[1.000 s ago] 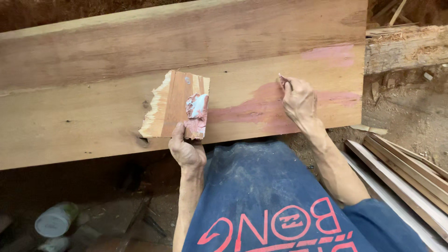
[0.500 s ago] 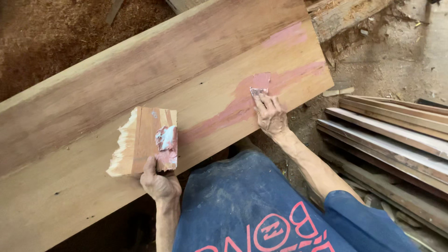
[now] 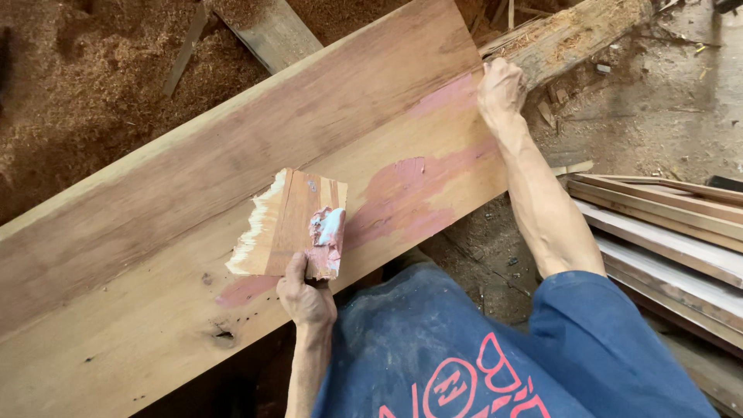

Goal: The person scoops pink wood filler from a bucket using a putty knife and applies it to a large wooden plank. They spread the filler across the surface to fill gaps and imperfections.

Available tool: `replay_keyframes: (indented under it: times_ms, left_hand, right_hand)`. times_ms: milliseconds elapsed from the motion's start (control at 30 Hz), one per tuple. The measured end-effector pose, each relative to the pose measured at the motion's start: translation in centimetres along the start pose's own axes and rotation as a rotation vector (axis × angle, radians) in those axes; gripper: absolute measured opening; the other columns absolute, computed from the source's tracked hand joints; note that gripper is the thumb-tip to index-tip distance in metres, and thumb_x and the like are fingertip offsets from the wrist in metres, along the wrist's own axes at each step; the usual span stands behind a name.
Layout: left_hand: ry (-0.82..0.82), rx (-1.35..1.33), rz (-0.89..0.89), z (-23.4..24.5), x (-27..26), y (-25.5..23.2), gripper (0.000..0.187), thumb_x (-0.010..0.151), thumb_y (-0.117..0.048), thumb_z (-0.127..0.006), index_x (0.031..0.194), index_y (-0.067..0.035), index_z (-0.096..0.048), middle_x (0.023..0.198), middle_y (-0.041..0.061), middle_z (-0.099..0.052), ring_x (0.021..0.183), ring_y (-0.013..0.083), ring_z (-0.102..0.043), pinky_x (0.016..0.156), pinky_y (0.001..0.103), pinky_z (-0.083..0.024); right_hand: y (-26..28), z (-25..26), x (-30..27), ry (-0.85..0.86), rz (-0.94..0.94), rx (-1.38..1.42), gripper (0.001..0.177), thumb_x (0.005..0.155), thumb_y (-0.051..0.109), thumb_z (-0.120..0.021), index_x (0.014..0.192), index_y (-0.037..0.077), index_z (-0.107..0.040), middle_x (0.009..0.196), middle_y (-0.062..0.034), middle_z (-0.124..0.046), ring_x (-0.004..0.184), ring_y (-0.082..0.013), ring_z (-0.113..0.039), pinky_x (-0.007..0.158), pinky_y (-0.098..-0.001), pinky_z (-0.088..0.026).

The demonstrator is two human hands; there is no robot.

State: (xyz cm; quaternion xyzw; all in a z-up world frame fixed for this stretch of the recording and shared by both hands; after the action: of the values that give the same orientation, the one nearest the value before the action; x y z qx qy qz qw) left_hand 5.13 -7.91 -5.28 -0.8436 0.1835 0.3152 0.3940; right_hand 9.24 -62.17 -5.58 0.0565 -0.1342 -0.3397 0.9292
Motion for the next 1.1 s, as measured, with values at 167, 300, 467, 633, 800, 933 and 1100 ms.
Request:
replay_keyframes:
  times_ms: [167, 300, 467, 633, 800, 933, 1100]
  left_hand:
    - [-0.061, -0.073, -0.029, -0.3, -0.4, 0.2, 0.025, 0.099, -0.014, -0.058, 0.109, 0.009, -0.065, 0.106, 0.013, -0.071, 0.093, 0.0216, -0.071, 0.082, 0.039, -0.060]
    - [-0.042, -0.093, -0.054, -0.5, 0.2, -0.2, 0.025, 0.103, -0.013, -0.058, 0.111, 0.009, -0.063, 0.106, 0.013, -0.070, 0.095, 0.0225, -0.070, 0.084, 0.039, -0.059]
    - [-0.033, -0.093, -0.052, 0.1, 0.9, -1.1, 0.026, 0.099, -0.012, -0.056, 0.113, 0.009, -0.063, 0.108, 0.013, -0.070, 0.098, 0.0226, -0.071, 0.086, 0.040, -0.060]
    - [0.043, -0.087, -0.085, 1.5, 1.0, -3.2, 0.024, 0.107, -0.011, -0.058, 0.109, 0.013, -0.061, 0.108, 0.016, -0.068, 0.097, 0.0253, -0.070, 0.086, 0.043, -0.060]
    - [-0.013, -0.016, -0.016, 4.0, 1.3, -4.2, 0.025, 0.099, -0.012, -0.057, 0.110, 0.009, -0.064, 0.107, 0.012, -0.071, 0.095, 0.0216, -0.072, 0.083, 0.039, -0.061]
    - [0.020, -0.010, -0.011, 4.7, 1.7, -5.2, 0.025, 0.102, -0.012, -0.060, 0.111, 0.011, -0.064, 0.106, 0.013, -0.070, 0.094, 0.0221, -0.071, 0.081, 0.039, -0.060]
    - [0.026, 0.022, 0.009, 4.7, 2.1, -5.3, 0.025, 0.098, -0.013, -0.058, 0.110, 0.008, -0.064, 0.105, 0.011, -0.071, 0.092, 0.0208, -0.072, 0.079, 0.039, -0.061]
  right_hand:
    - [4.3, -3.9, -1.3, 0.044, 0.168, -0.142, 0.015, 0.093, 0.001, -0.055, 0.094, -0.007, -0.067, 0.086, -0.0293, -0.069, 0.081, -0.0366, -0.067, 0.068, -0.0435, -0.056]
    - [12.3, -4.6, -8.2, 0.158, 0.381, -0.084, 0.024, 0.093, -0.003, -0.050, 0.109, -0.012, -0.066, 0.092, -0.0281, -0.068, 0.078, -0.0324, -0.064, 0.075, -0.0435, -0.056]
    - [15.4, -1.7, -13.8, 0.319, 0.306, 0.174, 0.023, 0.107, 0.012, -0.053, 0.105, -0.001, -0.072, 0.088, -0.0232, -0.071, 0.081, -0.0338, -0.065, 0.070, -0.0476, -0.054]
    - [10.4, 1.6, -13.5, 0.141, 0.136, -0.053, 0.025, 0.107, 0.010, -0.051, 0.116, -0.005, -0.070, 0.101, -0.0255, -0.072, 0.095, -0.0342, -0.061, 0.072, -0.0431, -0.057]
    - [13.5, -2.2, -18.1, 0.248, 0.198, -0.088, 0.034, 0.101, -0.001, -0.048, 0.129, -0.013, -0.064, 0.100, -0.0291, -0.070, 0.090, -0.0343, -0.060, 0.071, -0.0390, -0.057]
    - [19.9, -0.9, -23.4, 0.183, 0.341, -0.112, 0.042, 0.091, -0.004, -0.050, 0.129, -0.017, -0.060, 0.106, -0.0298, -0.069, 0.092, -0.0358, -0.060, 0.070, -0.0388, -0.059]
    - [26.2, 1.9, -29.1, 0.155, 0.431, 0.043, 0.040, 0.085, 0.002, -0.050, 0.121, -0.012, -0.062, 0.101, -0.0248, -0.070, 0.091, -0.0382, -0.062, 0.071, -0.0421, -0.059]
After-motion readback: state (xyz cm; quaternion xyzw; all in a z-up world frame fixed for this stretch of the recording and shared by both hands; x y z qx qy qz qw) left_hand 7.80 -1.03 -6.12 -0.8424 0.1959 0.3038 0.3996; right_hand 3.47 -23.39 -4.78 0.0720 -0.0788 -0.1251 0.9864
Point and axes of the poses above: each hand's wrist, its own x-axis towards the middle knuckle, its own z-axis out of the back of the hand, y = z × x, the point moved 6 cm from there along x, towards the middle knuckle
